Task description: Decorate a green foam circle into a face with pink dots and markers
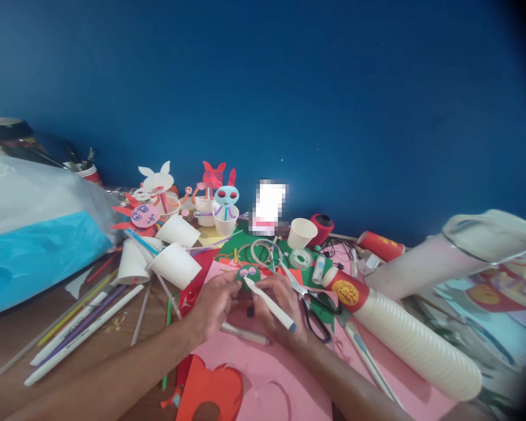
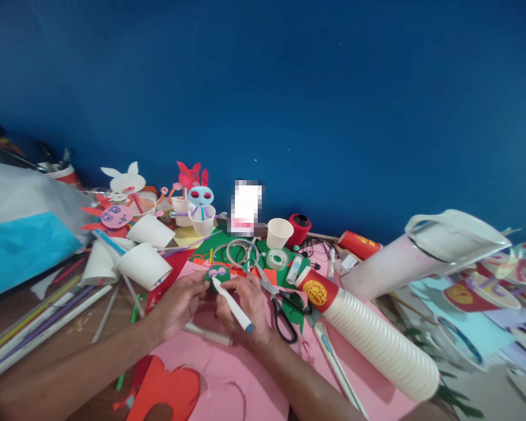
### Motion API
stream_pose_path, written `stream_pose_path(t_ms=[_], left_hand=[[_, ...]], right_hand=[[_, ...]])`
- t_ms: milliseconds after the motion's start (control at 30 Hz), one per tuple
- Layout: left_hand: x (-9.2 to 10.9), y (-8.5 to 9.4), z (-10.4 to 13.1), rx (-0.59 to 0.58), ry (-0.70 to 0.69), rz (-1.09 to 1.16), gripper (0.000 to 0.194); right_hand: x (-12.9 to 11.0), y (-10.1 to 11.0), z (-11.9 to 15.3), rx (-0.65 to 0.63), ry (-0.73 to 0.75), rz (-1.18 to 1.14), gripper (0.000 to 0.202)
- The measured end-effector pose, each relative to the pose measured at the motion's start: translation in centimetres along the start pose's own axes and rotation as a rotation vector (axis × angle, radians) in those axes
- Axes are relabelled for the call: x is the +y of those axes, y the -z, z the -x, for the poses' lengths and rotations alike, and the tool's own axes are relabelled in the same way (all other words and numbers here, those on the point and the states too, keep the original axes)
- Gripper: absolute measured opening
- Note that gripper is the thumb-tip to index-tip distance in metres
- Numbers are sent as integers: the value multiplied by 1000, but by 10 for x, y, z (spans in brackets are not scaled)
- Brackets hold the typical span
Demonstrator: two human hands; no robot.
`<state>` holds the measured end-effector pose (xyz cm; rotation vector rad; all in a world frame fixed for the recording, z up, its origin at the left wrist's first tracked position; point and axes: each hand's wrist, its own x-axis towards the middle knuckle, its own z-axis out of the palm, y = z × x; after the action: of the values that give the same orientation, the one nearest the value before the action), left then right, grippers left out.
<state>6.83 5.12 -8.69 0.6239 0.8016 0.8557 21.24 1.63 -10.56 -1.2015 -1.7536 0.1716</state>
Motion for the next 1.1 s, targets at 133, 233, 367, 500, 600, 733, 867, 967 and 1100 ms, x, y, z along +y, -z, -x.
stream_pose_path(t_ms=[133, 233, 367, 500, 600, 733, 867, 967, 1100], left_hand=[[1, -2, 1, 3, 8, -7, 19], [1, -2, 0, 3, 5, -4, 17], [-1, 0, -1, -13, 1, -2, 14], [-1, 1, -1, -16, -2, 6, 16], [0, -1, 0, -8, 6, -3, 18], [1, -1, 0, -12, 10, -13, 20], [1, -1, 0, -13, 6, -6, 19], [0, 0, 0, -10, 2, 11, 19], [-1, 2, -1, -10, 4, 16, 20]], right_hand=[[0, 1, 0, -6, 4, -7, 13], [-1, 1, 0, 2, 6, -12, 14], [-1, 2, -1, 24, 15, -17, 15], [0, 1, 0, 11, 3, -8, 15], [1, 0, 1, 9, -5, -5, 15], [0, 0, 1, 15, -7, 7, 13], [-1, 2, 0, 18, 8, -3, 14], [-1, 2, -1, 19, 12, -12, 14], [0, 2, -1, 49, 16, -3, 14]])
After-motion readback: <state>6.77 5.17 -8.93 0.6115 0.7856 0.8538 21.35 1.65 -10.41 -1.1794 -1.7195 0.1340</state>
